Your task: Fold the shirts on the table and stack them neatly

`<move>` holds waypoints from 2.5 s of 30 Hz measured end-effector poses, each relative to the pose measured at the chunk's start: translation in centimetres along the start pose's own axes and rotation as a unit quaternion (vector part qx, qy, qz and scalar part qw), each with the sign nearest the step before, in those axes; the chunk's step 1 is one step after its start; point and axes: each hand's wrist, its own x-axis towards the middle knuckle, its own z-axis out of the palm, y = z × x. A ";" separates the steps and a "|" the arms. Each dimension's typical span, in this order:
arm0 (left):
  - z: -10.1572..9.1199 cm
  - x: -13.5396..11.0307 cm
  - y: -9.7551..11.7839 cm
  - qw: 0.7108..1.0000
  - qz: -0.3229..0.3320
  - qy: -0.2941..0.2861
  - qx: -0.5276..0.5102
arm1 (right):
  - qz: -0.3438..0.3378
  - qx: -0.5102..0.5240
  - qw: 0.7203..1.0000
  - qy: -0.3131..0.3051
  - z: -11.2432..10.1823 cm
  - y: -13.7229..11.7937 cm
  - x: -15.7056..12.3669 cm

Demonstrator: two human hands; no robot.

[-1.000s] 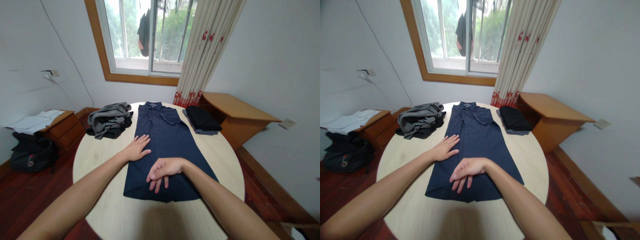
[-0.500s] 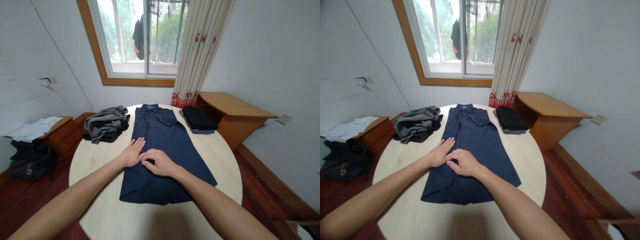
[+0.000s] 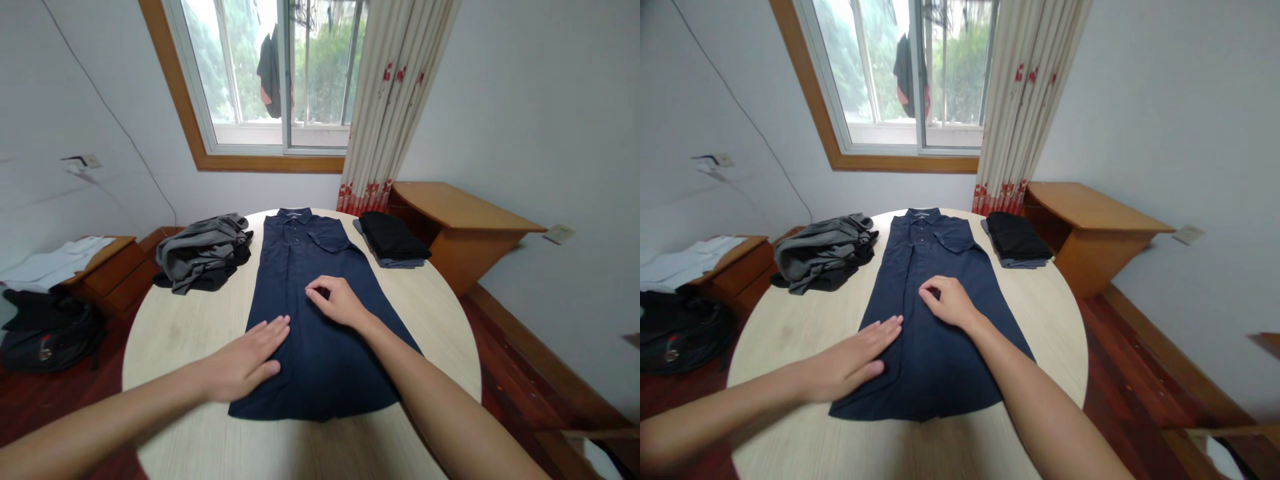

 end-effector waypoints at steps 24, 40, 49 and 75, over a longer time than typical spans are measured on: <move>-0.1 11.1 -5.7 0.962 -0.230 0.087 0.120 | 0.089 -0.022 0.993 -0.077 -0.9 2.9 -0.3; 1.2 4.8 5.2 0.984 -0.129 0.067 0.103 | 0.091 -0.011 0.993 -0.076 -0.5 3.4 -0.5; -3.5 12.0 -6.1 0.967 -0.200 0.133 0.086 | 0.116 -0.010 0.990 -0.077 -1.0 2.8 -0.6; -2.0 10.4 -7.7 0.977 -0.179 0.105 0.053 | 0.357 -0.262 0.897 0.005 -7.0 13.5 9.6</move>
